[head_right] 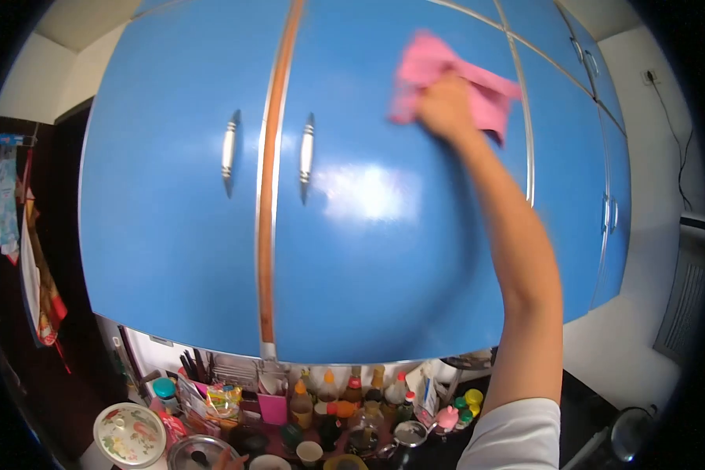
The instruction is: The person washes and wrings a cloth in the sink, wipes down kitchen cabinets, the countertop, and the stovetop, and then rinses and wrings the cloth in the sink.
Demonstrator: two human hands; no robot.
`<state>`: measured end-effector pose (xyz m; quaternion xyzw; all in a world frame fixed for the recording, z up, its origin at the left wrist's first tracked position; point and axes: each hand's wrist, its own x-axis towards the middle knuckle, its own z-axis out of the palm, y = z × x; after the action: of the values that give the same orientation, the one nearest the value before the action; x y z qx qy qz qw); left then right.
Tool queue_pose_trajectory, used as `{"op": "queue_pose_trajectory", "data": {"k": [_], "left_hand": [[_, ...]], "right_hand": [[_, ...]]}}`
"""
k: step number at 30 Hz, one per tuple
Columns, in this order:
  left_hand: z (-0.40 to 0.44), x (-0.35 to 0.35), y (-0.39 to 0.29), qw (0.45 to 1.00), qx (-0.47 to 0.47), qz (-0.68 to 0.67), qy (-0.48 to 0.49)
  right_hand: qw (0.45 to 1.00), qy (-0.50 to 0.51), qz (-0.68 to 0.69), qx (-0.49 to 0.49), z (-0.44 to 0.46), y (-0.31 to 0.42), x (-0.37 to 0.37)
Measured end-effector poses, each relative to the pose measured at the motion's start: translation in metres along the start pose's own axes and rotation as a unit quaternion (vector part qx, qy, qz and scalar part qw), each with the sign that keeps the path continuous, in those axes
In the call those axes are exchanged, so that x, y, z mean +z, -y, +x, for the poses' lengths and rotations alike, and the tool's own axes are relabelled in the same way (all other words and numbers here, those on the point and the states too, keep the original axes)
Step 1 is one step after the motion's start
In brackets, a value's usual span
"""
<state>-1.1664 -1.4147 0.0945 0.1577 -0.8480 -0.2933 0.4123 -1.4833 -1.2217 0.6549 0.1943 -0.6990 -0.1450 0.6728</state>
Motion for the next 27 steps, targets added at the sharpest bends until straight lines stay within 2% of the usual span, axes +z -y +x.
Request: {"op": "queue_pose_trajectory", "data": {"k": [1, 2, 4, 5, 6, 7, 8, 9, 10, 16, 18, 20, 21, 23, 24, 25, 26, 27], "left_hand": [[0.005, 0.0, -0.005, 1.0, 0.017, 0.015, 0.009], [0.011, 0.001, -0.012, 0.999, 0.014, 0.016, 0.027], [0.016, 0.012, -0.025, 0.997, 0.057, -0.037, 0.021], [0.013, 0.023, -0.025, 0.998, 0.049, -0.039, 0.032], [0.009, 0.034, -0.024, 0.995, 0.047, -0.061, 0.055], [0.005, 0.042, -0.026, 0.993, 0.046, -0.083, 0.076], [0.002, 0.047, -0.035, 0.992, 0.04, -0.081, 0.085], [0.0, 0.051, -0.047, 0.992, 0.064, -0.071, 0.081], [-0.002, 0.056, -0.054, 0.991, 0.091, -0.06, 0.072], [-0.005, 0.093, -0.101, 0.986, 0.131, -0.066, 0.085], [-0.008, 0.101, -0.114, 0.99, 0.086, -0.069, 0.09], [-0.018, 0.098, -0.121, 0.99, 0.088, -0.063, 0.09], [-0.024, 0.097, -0.123, 0.99, 0.091, -0.063, 0.085], [-0.038, 0.087, -0.12, 0.994, 0.072, -0.041, 0.075], [-0.049, 0.079, -0.114, 0.996, 0.052, -0.021, 0.063], [-0.063, 0.077, -0.098, 0.998, 0.02, -0.015, 0.053], [-0.078, 0.072, -0.087, 0.997, -0.042, -0.011, 0.057], [-0.091, 0.065, -0.08, 0.998, -0.046, 0.007, 0.037]], "right_hand": [[0.987, -0.127, 0.085, -0.044, -0.021, 0.028, -0.004], [0.95, -0.248, 0.171, -0.084, -0.05, 0.056, -0.007], [0.924, -0.279, 0.233, -0.12, -0.115, 0.097, -0.023], [0.926, -0.266, 0.237, -0.122, -0.152, 0.119, -0.029], [0.86, -0.195, 0.46, -0.107, -0.196, 0.142, -0.037], [0.742, -0.116, 0.655, -0.082, -0.231, 0.161, -0.045], [0.581, -0.033, 0.812, -0.048, -0.251, 0.175, -0.049], [0.74, -0.022, 0.646, -0.184, -0.257, 0.188, -0.047], [0.845, -0.013, 0.435, -0.31, -0.256, 0.201, -0.044], [0.845, -0.089, 0.505, -0.149, -0.184, 0.249, -0.054], [0.821, -0.08, 0.545, -0.152, -0.199, 0.252, -0.045], [0.761, -0.061, 0.622, -0.174, -0.236, 0.244, -0.034], [0.709, -0.04, 0.681, -0.176, -0.256, 0.23, -0.025], [0.544, 0.046, 0.827, -0.13, -0.293, 0.19, -0.001], [0.495, 0.082, 0.861, -0.081, -0.305, 0.166, 0.016], [0.483, 0.087, 0.871, -0.037, -0.317, 0.138, 0.032], [0.73, 0.028, 0.683, -0.023, -0.323, 0.107, 0.035], [0.796, -0.018, 0.6, 0.077, -0.331, 0.081, 0.03]]}}
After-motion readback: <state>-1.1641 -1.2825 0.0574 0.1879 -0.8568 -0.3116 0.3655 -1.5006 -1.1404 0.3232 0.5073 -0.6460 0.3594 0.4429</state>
